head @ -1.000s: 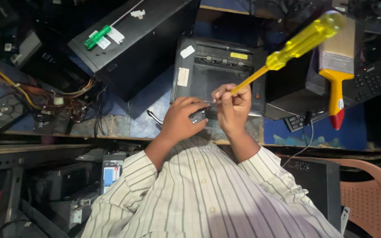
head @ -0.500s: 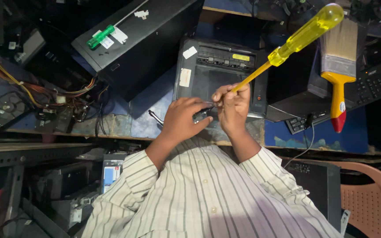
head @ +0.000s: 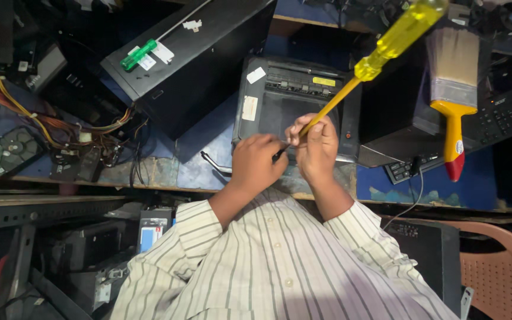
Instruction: The person uses a yellow screwdriver to remove screws from a black printer cartridge, opens the cartridge to inspect its interior, and then reassembles it by replacing the screws. The task is performed at a cluttered workbench with various electronic components and tools visible.
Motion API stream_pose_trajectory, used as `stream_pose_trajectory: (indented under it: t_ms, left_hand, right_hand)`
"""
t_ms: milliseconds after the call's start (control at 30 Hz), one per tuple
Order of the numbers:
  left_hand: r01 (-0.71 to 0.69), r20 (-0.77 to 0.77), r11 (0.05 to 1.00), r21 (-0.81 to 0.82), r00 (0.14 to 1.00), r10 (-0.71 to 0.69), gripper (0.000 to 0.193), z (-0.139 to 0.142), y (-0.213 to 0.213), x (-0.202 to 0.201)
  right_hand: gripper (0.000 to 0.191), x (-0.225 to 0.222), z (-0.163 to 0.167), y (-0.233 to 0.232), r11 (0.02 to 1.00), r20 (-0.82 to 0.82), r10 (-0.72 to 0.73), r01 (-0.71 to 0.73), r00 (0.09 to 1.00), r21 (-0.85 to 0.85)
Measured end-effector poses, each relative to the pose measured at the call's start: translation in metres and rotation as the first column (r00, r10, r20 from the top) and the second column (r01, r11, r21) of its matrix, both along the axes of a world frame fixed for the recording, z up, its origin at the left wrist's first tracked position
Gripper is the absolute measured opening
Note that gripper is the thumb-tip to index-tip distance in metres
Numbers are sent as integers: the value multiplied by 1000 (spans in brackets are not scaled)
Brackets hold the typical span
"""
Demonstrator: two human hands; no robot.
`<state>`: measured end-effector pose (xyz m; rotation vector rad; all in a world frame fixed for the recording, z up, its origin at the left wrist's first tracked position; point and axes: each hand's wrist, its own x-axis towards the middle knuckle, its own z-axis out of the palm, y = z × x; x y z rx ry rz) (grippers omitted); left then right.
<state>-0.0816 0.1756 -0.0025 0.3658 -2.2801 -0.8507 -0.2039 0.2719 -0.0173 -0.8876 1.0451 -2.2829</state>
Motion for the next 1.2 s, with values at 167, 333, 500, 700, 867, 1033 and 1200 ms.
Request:
stream_pose_trajectory:
  t_ms: [167,333,500,700,867,1033,1200]
  left_hand:
    - [10,63,1000,0,998,-10,12,2,1,1]
    - [22,57,999,25,998,-23,10,6,0,0]
    - [53,61,998,-16,997,-52,14,8,-1,-2]
    - [17,104,972,-232,995,7,19,7,3,-7]
    - [37,224,957,-288,974,30,20,5,4,-7]
    - [48,319,937,-345,945,69,21,2,-1,-13]
    - [51,344,939,-341,936,74,24,4,-6,-14]
  right_hand:
    - [28,-3,10,8,999,-22,-28,28,999,-16]
    - [29,-13,19,19,996,-101,-81,83,992,23]
    - [27,-17,13,44,942,-203,-195,241,959,233]
    - [17,-23,-25,102,623,-652,-309,665,693,412]
    - [17,16,-71,170,422,-706,-399,801,585,426]
    - [20,60,-90,208,428,-318,-610,640,726,639]
    - [23,72,-94,228,120,-418,-611,600,672,791]
